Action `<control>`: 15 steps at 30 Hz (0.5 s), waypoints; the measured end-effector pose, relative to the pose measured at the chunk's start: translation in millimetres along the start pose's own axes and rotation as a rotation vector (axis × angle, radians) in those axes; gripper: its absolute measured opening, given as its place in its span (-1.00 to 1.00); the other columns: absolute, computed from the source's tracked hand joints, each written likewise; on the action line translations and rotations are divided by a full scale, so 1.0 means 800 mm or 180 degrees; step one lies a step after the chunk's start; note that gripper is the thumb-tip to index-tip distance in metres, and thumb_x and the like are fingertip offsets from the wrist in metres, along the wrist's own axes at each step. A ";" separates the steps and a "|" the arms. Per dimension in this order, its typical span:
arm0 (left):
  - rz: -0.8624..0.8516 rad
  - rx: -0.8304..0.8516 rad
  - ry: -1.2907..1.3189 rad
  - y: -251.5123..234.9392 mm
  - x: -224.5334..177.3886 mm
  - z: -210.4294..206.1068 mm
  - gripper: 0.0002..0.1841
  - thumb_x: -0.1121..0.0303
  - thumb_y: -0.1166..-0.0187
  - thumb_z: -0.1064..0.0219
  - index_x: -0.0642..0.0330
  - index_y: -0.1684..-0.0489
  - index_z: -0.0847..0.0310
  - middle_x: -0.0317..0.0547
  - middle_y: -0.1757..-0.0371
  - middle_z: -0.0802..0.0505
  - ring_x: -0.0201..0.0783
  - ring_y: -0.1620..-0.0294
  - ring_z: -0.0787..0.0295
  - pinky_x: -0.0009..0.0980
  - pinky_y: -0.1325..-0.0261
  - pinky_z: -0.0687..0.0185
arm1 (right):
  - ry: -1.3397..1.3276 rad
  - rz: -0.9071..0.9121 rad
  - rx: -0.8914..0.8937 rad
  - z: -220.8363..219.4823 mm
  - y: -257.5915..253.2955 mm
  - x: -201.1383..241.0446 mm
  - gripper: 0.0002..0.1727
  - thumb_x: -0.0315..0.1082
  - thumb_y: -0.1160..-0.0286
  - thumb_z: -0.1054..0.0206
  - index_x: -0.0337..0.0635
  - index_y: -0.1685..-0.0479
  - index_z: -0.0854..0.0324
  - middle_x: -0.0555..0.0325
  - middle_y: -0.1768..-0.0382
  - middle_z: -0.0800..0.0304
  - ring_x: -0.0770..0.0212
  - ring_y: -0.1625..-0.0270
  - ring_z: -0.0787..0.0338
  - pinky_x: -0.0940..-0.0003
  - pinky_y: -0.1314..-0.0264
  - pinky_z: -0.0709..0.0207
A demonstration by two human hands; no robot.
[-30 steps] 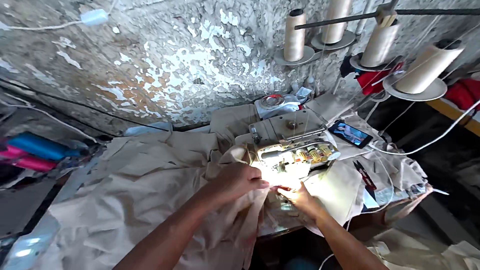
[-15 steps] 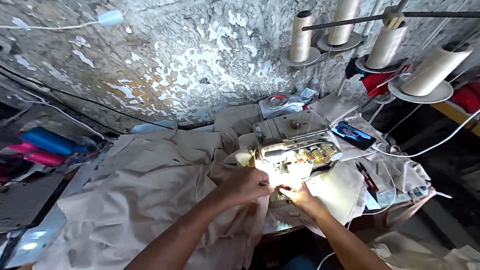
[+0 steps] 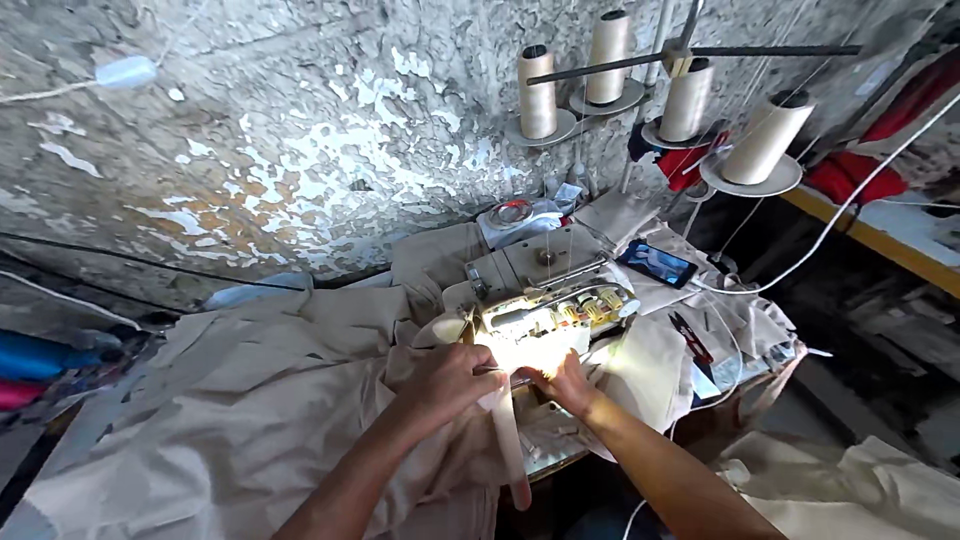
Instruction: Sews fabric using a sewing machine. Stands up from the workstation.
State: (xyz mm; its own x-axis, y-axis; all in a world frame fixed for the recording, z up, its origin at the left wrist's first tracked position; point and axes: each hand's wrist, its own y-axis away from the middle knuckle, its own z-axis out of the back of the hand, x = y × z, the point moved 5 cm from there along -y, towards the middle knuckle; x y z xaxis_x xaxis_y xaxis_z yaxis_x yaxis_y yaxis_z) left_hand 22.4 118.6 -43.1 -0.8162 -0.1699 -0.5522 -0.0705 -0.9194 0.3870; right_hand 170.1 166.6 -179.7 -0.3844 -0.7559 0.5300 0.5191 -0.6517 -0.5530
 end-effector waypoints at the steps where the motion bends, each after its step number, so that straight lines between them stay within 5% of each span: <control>1: -0.0136 -0.0062 -0.0045 0.003 -0.003 -0.004 -0.76 0.22 -0.65 -0.37 0.24 0.17 -0.79 -0.17 0.37 -0.74 -0.32 0.33 -0.56 -0.26 0.15 -0.45 | 0.0002 0.0028 -0.0090 -0.001 0.002 -0.001 -0.82 -0.34 -0.46 -0.42 -0.29 0.32 -0.86 -0.19 0.29 -0.90 -0.21 0.14 -0.92 -0.23 0.11 -0.75; 6: -0.0955 -0.0284 -0.0678 0.031 -0.027 -0.080 -0.72 0.31 -0.67 -0.26 0.35 0.23 -0.80 0.17 0.36 -0.86 0.14 0.25 -0.87 0.14 0.11 -0.68 | -0.0119 0.0031 -0.0098 0.004 0.027 0.002 -0.83 -0.38 -0.34 -0.38 -0.23 0.33 -0.88 -0.12 0.14 -0.92 -0.12 0.12 -0.92 -0.07 0.19 -0.76; 9: -0.1176 -0.0550 -0.1164 0.039 -0.039 -0.124 -0.74 0.34 -0.61 -0.28 0.35 0.37 -0.76 0.15 0.45 -0.83 0.14 0.32 -0.87 0.09 0.11 -0.66 | 0.0232 0.0009 -0.0128 0.003 0.041 0.007 -0.82 -0.38 -0.34 -0.35 -0.19 0.30 -0.89 -0.13 0.12 -0.92 -0.17 0.14 -0.92 -0.06 0.26 -0.76; 15: -0.1109 -0.0681 -0.1389 0.031 -0.034 -0.131 -0.75 0.35 -0.59 -0.27 0.35 0.37 -0.76 0.12 0.46 -0.82 0.09 0.33 -0.86 -0.01 0.15 -0.64 | 0.0526 0.0107 -0.0182 0.001 0.037 0.009 -0.78 -0.36 -0.30 -0.34 -0.21 0.29 -0.90 -0.16 0.05 -0.92 -0.23 0.06 -0.92 -0.09 0.20 -0.76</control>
State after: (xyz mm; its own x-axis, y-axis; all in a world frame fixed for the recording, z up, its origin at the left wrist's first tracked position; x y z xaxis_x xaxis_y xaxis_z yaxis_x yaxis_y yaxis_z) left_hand 102.6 62.9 -95.8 -0.9291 0.2743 -0.2480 -0.2963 -0.9535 0.0553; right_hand 183.1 141.9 -191.6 -0.4902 -0.7741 0.4005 0.4914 -0.6250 -0.6066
